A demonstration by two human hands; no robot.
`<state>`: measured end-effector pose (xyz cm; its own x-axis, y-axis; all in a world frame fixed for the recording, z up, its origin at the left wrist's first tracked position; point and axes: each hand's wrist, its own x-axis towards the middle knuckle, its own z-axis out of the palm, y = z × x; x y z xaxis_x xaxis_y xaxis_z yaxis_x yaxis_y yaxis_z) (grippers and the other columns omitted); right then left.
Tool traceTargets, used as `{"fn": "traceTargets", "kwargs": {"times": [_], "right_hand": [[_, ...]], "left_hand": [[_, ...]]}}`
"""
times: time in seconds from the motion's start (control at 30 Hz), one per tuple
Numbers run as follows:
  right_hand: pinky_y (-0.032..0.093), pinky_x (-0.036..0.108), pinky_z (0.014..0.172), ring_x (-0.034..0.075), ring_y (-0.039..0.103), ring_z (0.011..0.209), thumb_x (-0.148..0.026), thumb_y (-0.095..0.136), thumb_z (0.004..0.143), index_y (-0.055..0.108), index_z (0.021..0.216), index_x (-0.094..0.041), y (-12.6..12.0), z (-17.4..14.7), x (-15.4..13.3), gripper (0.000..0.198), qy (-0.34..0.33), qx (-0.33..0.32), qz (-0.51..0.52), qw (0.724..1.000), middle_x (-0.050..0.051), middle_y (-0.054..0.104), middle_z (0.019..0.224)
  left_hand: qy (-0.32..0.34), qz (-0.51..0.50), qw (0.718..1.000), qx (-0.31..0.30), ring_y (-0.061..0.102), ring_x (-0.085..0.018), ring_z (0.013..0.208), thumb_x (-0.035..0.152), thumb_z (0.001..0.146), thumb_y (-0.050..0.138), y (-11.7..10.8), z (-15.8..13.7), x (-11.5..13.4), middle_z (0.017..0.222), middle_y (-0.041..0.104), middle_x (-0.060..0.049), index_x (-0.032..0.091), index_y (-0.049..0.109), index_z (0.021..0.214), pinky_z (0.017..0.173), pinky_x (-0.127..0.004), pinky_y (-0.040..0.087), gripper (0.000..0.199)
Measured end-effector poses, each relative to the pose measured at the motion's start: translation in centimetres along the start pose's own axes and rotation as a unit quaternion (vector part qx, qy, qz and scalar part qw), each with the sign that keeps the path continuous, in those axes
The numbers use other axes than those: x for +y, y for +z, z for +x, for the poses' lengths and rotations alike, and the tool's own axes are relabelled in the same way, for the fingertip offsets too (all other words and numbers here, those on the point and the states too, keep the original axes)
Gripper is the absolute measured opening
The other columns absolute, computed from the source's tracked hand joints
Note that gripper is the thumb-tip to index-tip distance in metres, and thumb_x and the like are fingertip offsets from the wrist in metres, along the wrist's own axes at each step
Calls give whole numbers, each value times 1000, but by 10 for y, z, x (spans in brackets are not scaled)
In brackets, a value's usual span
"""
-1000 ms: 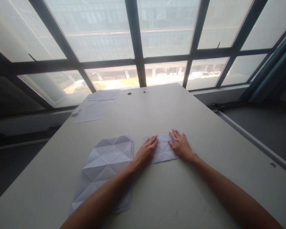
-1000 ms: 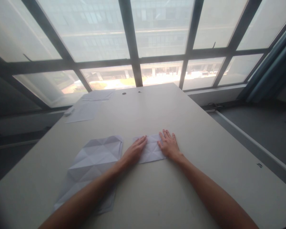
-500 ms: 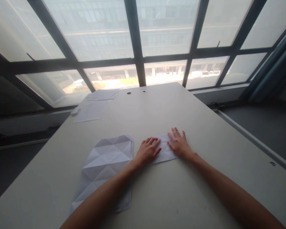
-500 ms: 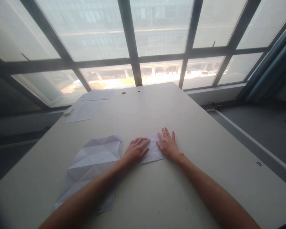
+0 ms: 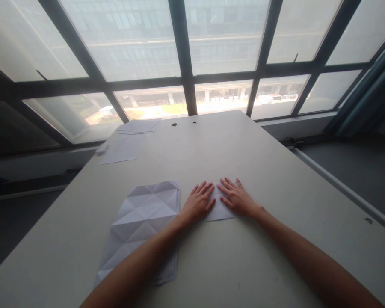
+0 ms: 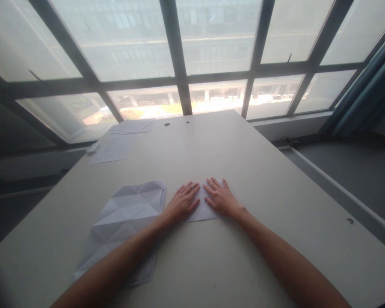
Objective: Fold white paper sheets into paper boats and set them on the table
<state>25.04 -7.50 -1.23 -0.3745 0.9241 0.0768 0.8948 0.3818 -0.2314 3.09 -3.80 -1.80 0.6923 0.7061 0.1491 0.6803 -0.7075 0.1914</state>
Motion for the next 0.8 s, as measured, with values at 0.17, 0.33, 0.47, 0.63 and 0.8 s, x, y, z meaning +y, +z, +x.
{"fn": "traceTargets", "kwargs": {"times": [0.17, 0.33, 0.47, 0.63, 0.8], "right_hand": [[7, 52, 116, 25, 15, 147, -43, 38, 97, 33, 150, -21, 2, 1, 0, 57, 27, 4, 1, 1000, 12, 21, 159], [7, 51, 116, 25, 14, 147, -44, 37, 98, 32, 150, -21, 4, 1, 0, 57, 25, 7, 3, 1000, 12, 22, 159], [7, 51, 116, 25, 15, 147, -44, 37, 98, 31, 150, -21, 4, 1, 0, 58, 29, 9, 3, 1000, 12, 22, 158], [4, 52, 116, 25, 14, 147, -45, 36, 97, 32, 150, -21, 7, 1, -1, 58, 45, 19, -11, 999, 12, 23, 158], [2, 59, 113, 29, 13, 146, -42, 33, 97, 35, 147, -17, 15, 0, 5, 56, 172, 69, -48, 982, 16, 24, 157]], "left_hand": [[7, 0, 1000, -11, 19, -25, 146, 46, 98, 36, 1, 0, -2, 157, 28, -5, 22, 29, 150, 118, -45, 17, 58], [6, 1, 1000, -12, 18, -25, 147, 46, 98, 36, 2, 0, -3, 158, 26, -5, 22, 28, 151, 118, -44, 17, 59], [4, 0, 1000, -14, 19, -26, 146, 45, 98, 37, 2, 0, -3, 158, 26, -5, 22, 29, 151, 119, -45, 17, 58], [0, -3, 1000, -13, 19, -25, 146, 44, 97, 38, 2, 1, -3, 157, 27, -5, 22, 30, 150, 119, -44, 16, 58], [-3, -3, 1000, -14, 19, -25, 146, 44, 97, 37, 2, 1, -2, 158, 26, -5, 21, 30, 150, 119, -44, 16, 58]]}}
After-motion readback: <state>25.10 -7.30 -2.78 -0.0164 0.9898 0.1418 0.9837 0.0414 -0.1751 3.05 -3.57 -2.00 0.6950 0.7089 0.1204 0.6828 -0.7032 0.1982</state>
